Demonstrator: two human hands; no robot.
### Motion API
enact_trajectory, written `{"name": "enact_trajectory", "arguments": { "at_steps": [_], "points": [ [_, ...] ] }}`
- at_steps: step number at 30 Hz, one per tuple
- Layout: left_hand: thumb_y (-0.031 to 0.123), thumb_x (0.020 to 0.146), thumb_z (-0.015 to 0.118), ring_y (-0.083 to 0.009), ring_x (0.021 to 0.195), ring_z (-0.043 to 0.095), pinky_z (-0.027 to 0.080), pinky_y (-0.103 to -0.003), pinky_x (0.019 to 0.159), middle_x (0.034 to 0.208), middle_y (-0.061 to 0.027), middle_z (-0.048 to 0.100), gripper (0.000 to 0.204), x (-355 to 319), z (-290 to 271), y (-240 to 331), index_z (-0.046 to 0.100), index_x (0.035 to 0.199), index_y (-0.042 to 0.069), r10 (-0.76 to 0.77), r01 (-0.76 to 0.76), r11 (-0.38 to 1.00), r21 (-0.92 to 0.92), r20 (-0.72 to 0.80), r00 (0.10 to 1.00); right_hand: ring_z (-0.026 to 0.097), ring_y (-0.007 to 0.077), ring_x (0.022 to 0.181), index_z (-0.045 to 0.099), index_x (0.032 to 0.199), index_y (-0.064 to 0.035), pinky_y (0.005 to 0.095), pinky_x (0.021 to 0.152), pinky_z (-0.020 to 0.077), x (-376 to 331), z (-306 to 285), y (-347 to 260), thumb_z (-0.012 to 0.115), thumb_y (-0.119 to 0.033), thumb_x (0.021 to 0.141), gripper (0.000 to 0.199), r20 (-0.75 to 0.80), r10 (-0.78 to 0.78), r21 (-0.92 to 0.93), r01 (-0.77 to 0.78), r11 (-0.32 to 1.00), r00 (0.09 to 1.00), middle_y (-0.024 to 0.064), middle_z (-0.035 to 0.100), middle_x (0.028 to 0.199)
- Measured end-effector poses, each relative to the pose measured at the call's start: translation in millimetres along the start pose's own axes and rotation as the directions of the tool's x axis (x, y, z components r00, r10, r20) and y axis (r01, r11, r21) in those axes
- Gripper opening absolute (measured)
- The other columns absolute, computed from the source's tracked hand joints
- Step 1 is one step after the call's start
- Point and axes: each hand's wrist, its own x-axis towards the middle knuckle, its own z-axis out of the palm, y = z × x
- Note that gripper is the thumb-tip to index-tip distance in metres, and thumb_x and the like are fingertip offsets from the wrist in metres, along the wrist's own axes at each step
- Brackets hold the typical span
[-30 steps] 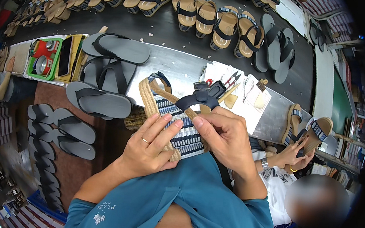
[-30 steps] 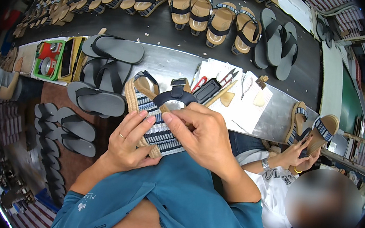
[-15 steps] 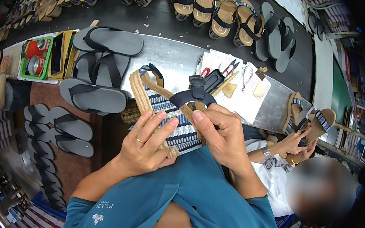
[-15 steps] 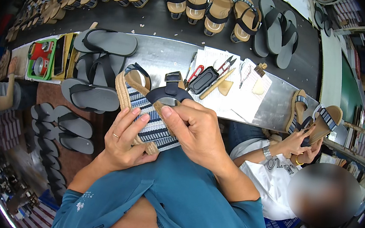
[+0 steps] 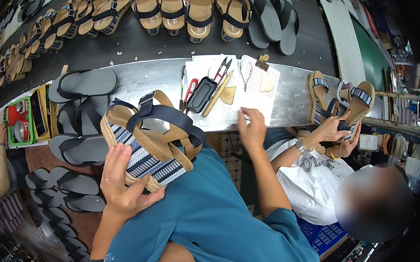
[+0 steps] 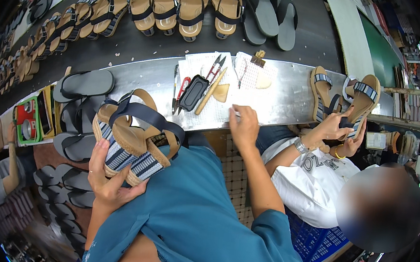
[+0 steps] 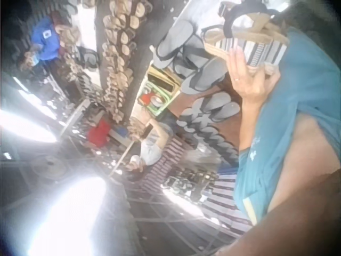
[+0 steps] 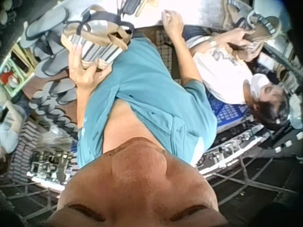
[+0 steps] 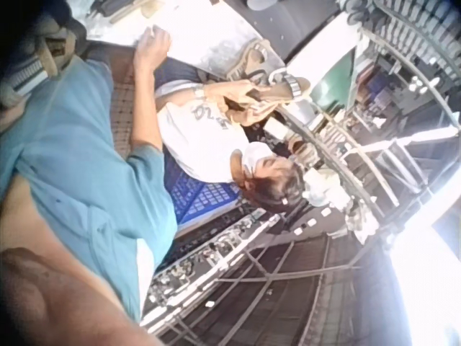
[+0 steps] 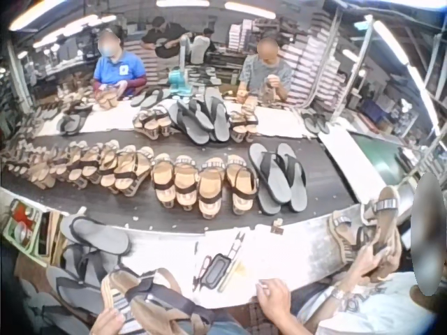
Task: The person repeatedly picks up various sandals and flip-flops from a table, turns them over to view the soles and straps, and places them back. The person handles multiple pairs of woven-strap sandals and gray flip-flops throughout the clip.
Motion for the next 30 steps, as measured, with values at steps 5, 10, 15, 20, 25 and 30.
{"name": "enact_trajectory", "arguments": {
  "at_steps": [5, 10, 15, 20, 25, 30],
  "points": [
    [0.027, 0.052, 0.090, -0.0474, 0.121, 0.053, 0.046, -0.058, 0.101, 0.133, -0.0290, 0.049, 0.042, 7, 1, 4, 0.069, 0.080, 0.004, 0.023, -0.023, 1.000, 0.006, 0.040, 0.999, 0.055, 0.0269, 0.105, 0.070, 0.110, -0.0087, 0.0411, 0.092, 0.0395, -33, 46, -9, 0.073, -0.024, 0.084, 0.030, -0.068, 0.060, -0.140, -0.069, 0.988, 0.996, 0.0065, 0.063, 0.104],
    [0.026, 0.052, 0.090, -0.0478, 0.121, 0.053, 0.045, -0.059, 0.102, 0.133, -0.0296, 0.049, 0.041, 10, -1, 7, 0.069, 0.080, 0.004, 0.047, -0.047, 0.999, -0.001, 0.088, 0.995, 0.054, 0.0281, 0.100, 0.069, 0.118, -0.0102, 0.0424, 0.090, 0.0397, -37, 71, -8, 0.072, -0.025, 0.086, 0.036, -0.206, 0.118, -0.218, -0.163, 0.962, 0.971, 0.0056, 0.058, 0.103],
    [0.026, 0.051, 0.090, -0.0470, 0.121, 0.053, 0.046, -0.059, 0.102, 0.132, -0.0292, 0.049, 0.041, 15, -1, 9, 0.070, 0.079, 0.003, 0.035, -0.036, 0.999, 0.002, 0.104, 0.994, 0.054, 0.0285, 0.100, 0.069, 0.117, -0.0115, 0.0432, 0.089, 0.0405, -25, 63, -7, 0.072, -0.022, 0.086, 0.033, -0.135, 0.088, -0.255, -0.120, 0.959, 0.987, 0.0059, 0.058, 0.103],
    [0.025, 0.051, 0.091, -0.0470, 0.120, 0.053, 0.047, -0.058, 0.100, 0.133, -0.0284, 0.049, 0.041, 17, 0, 9, 0.070, 0.079, 0.003, 0.049, -0.048, 0.999, -0.017, 0.100, 0.994, 0.055, 0.0275, 0.109, 0.071, 0.107, -0.0111, 0.0424, 0.092, 0.0414, -23, 67, -14, 0.071, -0.019, 0.086, 0.023, -0.200, 0.133, -0.234, -0.179, 0.956, 0.971, 0.0062, 0.061, 0.112],
    [0.026, 0.056, 0.089, -0.0436, 0.121, 0.055, 0.048, -0.056, 0.100, 0.132, -0.0223, 0.053, 0.030, 18, 1, 13, 0.069, 0.070, 0.008, 0.007, -0.006, 1.000, -0.012, 0.046, 0.999, 0.056, 0.0276, 0.117, 0.070, 0.104, -0.0084, 0.0421, 0.098, 0.0409, -24, 65, -15, 0.069, -0.018, 0.087, 0.020, -0.179, 0.122, -0.251, -0.165, 0.954, 0.976, 0.0062, 0.063, 0.121],
    [0.024, 0.050, 0.090, -0.0477, 0.122, 0.052, 0.046, -0.055, 0.102, 0.136, -0.0286, 0.048, 0.037, 11, -3, 8, 0.071, 0.075, 0.005, 0.040, -0.039, 0.999, -0.015, 0.077, 0.996, 0.058, 0.0268, 0.117, 0.072, 0.102, -0.0050, 0.0414, 0.099, 0.0406, -28, 73, -13, 0.069, -0.018, 0.087, 0.020, -0.257, 0.131, -0.227, -0.191, 0.955, 0.958, 0.0058, 0.067, 0.119]
  ]
}}
